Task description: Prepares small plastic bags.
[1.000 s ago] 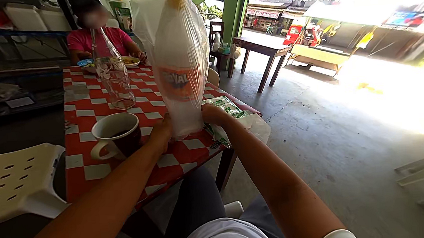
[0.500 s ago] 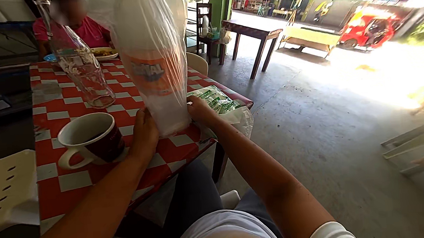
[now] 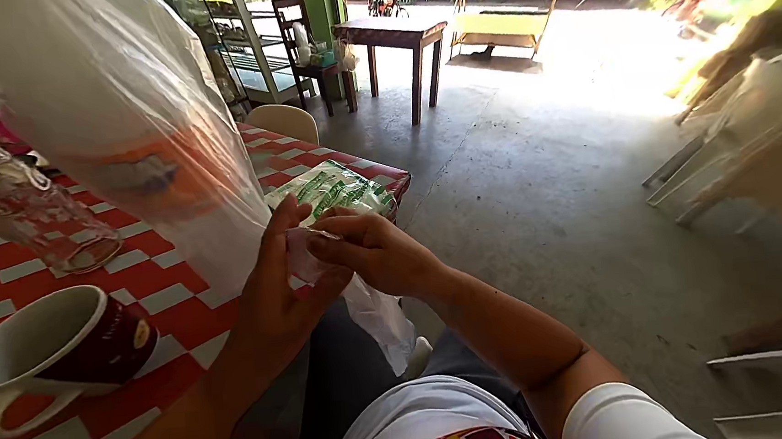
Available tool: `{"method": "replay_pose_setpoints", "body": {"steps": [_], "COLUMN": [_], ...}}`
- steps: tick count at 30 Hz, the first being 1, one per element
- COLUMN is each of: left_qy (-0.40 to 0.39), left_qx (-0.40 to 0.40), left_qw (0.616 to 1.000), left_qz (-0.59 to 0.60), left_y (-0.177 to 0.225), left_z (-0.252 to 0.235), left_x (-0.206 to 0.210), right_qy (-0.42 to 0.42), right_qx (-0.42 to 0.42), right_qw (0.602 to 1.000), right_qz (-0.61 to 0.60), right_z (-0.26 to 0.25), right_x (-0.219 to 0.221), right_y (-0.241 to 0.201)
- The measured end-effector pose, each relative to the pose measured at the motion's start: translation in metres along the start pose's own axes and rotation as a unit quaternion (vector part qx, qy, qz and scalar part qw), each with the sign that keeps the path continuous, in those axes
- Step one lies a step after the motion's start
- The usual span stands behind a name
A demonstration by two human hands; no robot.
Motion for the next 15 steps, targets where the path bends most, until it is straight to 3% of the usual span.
{"method": "replay_pose_setpoints", "body": {"steps": [2,6,10,15], "left_qy": [-0.029,-0.054,-0.060,-0.017], "left_qx": [-0.067,-0.072,-0.074,-0.151], "left_qw": [0.993,0.988,0.981,0.966], "left_qz": [0.088,0.125,0.167,0.208], "left_y": [0.013,0.009,-0.016,-0.033], "left_z": [-0.007,-0.016,-0.011,-0.009], "left_x": [0.007,0.013,0.013,0.011], "right_qy": [0.046,0.121,0.121,0.250], "right_qx": [-0.049,-0.113,-0.048,0.000], "right_qw": [0.997,0.980,0.990,0.966], "right_qz": [0.046,0.111,0.047,0.067], "right_z": [0.011,0.027,0.042,0.069], "right_x": [-0.010,-0.028,-0.050,-0.082], "right_y": [-0.010,-0.006,0.016,0.039]}}
Point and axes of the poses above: each hand's wrist, its own z-axis away from the middle knuckle, its own x-axis out of the palm, y = z × x, the point moved 2 cm from there along -z, towards the middle knuckle, and after that the axes turned 2 degrees about y, right-handed, at the moved point
